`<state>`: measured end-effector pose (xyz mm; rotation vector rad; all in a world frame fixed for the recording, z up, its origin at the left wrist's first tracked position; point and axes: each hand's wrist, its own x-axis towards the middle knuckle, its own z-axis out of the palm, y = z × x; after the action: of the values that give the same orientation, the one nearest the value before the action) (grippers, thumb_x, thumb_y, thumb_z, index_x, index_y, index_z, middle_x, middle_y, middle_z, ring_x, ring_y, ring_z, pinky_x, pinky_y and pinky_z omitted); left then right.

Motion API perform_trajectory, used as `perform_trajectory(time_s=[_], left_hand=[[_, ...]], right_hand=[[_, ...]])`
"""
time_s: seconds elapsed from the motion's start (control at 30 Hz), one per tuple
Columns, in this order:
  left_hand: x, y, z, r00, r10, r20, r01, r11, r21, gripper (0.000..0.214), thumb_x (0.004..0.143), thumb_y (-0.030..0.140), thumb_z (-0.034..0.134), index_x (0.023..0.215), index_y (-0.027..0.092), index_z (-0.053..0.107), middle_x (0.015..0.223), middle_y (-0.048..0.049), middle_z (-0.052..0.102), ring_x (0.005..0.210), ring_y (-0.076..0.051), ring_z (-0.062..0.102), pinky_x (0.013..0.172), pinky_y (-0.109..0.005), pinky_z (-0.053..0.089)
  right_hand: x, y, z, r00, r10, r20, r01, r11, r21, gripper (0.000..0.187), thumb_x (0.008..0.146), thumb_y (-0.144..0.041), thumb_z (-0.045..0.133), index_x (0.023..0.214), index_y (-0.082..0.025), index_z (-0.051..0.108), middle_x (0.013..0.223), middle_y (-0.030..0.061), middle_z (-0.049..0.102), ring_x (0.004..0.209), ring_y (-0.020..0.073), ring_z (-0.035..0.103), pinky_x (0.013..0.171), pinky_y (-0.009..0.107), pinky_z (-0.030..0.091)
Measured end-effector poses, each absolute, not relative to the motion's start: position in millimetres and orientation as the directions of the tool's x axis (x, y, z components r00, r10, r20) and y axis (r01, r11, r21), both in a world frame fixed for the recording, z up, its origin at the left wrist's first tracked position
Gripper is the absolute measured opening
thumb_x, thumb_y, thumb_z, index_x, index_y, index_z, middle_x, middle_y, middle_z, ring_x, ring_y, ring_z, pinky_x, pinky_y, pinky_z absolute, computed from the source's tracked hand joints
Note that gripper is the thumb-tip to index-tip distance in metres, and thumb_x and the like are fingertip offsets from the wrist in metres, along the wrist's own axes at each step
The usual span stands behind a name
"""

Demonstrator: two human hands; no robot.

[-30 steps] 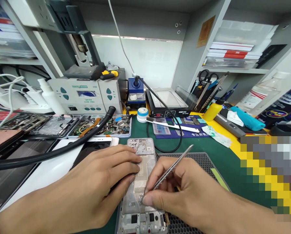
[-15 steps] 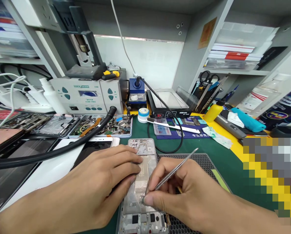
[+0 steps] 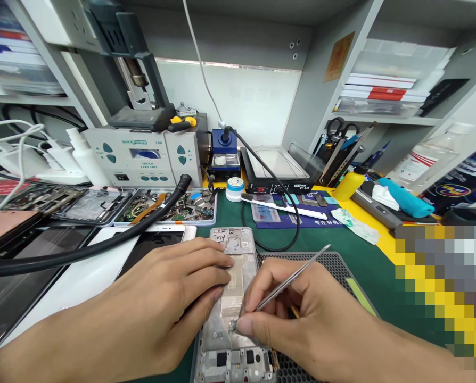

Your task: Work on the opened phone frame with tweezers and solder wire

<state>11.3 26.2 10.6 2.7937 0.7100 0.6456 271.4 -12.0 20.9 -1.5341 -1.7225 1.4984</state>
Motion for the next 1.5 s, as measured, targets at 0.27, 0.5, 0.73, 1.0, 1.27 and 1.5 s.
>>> perform_trajectory(time_s=[0.27,0.5,0.73,1.0,1.27,1.5], left_hand=[[13.0,25.9,12.9,0.793,0.481,0.374,0.415,-0.876,0.247,0.027,0.111,0.013,0.056,0.111,0.017,0.083,0.118,-0.0134,0.086,0.123,-0.033,0.079,0.111,-0.048,0.067],[12.9,26.8,11.2,0.792,0.48,0.378,0.406,-0.875,0.263,0.029,0.111,0.012,0.056,0.118,0.013,0.084,0.125,-0.0145,0.085,0.124,-0.035,0.079,0.11,-0.051,0.067],[12.3,24.3,12.1,0.788,0.489,0.373,0.408,-0.87,0.278,0.03,0.109,0.011,0.057,0.121,0.01,0.085,0.108,-0.0128,0.086,0.119,-0.04,0.08,0.104,-0.058,0.07],[12.4,25.0,10.6,0.792,0.484,0.372,0.404,-0.873,0.275,0.026,0.109,0.011,0.058,0.097,0.014,0.08,0.099,-0.0111,0.082,0.12,-0.039,0.079,0.105,-0.057,0.069],[12.2,25.7,13.3,0.796,0.466,0.387,0.399,-0.884,0.244,0.025,0.109,0.011,0.059,0.099,0.014,0.082,0.095,-0.0095,0.082,0.118,-0.038,0.08,0.104,-0.056,0.071],[13.8,25.4,12.0,0.8,0.459,0.387,0.4,-0.888,0.226,0.033,0.113,0.013,0.054,0.119,0.01,0.086,0.13,-0.0141,0.085,0.125,-0.037,0.079,0.109,-0.054,0.07]], right_hand=[[267.1,-10.8,23.7,-0.324,0.88,-0.347,0.477,-0.165,-0.863,0.041,0.091,-0.054,0.094,0.081,-0.024,0.068,0.072,-0.0013,0.06,0.062,0.0161,0.048,0.055,0.028,0.037],[269.9,-13.7,21.1,-0.325,0.882,-0.342,0.478,-0.159,-0.864,0.043,0.09,-0.056,0.095,0.081,-0.024,0.068,0.068,-0.0029,0.059,0.059,0.0145,0.048,0.053,0.026,0.037],[255.0,-6.7,26.0,-0.298,0.93,-0.213,0.424,-0.071,-0.903,0.05,0.082,-0.067,0.099,0.093,-0.023,0.08,0.065,-0.0039,0.06,0.058,0.016,0.057,0.05,0.025,0.045],[263.1,-10.6,22.3,-0.315,0.917,-0.243,0.434,-0.089,-0.897,0.048,0.084,-0.065,0.099,0.087,-0.023,0.076,0.065,-0.0037,0.059,0.057,0.0151,0.053,0.049,0.025,0.041],[275.2,-14.4,15.2,-0.349,0.853,-0.388,0.408,-0.235,-0.882,0.042,0.09,-0.055,0.097,0.086,-0.026,0.067,0.069,-0.0045,0.056,0.06,0.015,0.044,0.055,0.028,0.031],[273.3,-13.4,15.2,-0.366,0.837,-0.408,0.414,-0.246,-0.876,0.043,0.091,-0.055,0.095,0.084,-0.027,0.063,0.066,-0.0056,0.052,0.058,0.015,0.042,0.055,0.029,0.03]])
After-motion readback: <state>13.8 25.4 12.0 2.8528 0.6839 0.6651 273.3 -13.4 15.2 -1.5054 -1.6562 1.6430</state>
